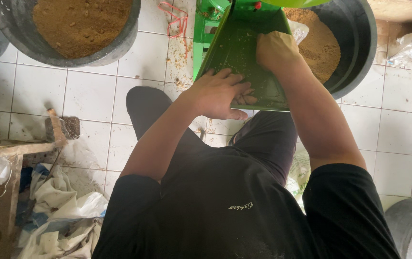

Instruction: The person feeds whole nuts into a green grinding machine using both hands, occasionally using a wooden stick to push them toward the intake. The ground material collects in a large black basin placed below the machine.

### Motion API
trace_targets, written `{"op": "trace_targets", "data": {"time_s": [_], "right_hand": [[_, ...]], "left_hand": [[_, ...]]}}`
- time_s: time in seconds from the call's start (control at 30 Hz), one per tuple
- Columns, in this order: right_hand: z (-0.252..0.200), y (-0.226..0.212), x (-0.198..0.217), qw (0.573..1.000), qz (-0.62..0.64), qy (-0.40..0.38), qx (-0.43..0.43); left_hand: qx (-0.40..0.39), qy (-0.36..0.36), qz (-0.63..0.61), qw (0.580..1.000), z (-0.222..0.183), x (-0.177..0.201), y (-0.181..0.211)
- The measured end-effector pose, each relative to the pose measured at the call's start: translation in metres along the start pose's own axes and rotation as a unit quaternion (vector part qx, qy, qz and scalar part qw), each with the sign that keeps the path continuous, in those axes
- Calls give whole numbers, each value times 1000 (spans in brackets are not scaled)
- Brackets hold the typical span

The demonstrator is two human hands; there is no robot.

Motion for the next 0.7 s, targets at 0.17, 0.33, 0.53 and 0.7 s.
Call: {"op": "trace_targets", "data": {"time_s": [0.17, 0.33, 0.53, 0.7], "right_hand": [[4, 7, -9, 983, 31, 159, 82], [7, 12, -14, 992, 11, 106, 73], [-10, 3, 4, 987, 2, 137, 86], [-18, -26, 30, 997, -12, 66, 33]], "left_hand": [[-10, 20, -4, 1000, 0, -1, -1], [-11, 31, -4, 999, 1, -4, -2], [-22, 48, -10, 999, 3, -6, -1], [-25, 31, -35, 999, 10, -14, -4]]}}
Point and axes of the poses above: each hand's wrist, its own z-axis towards the middle knuckle, its own x-axis out of the back of the hand, y = z × x, the point moved 1 cm from there along z, towards the middle knuckle, and after that the axes turned 4 degrees about -z, right-handed, at the moved point
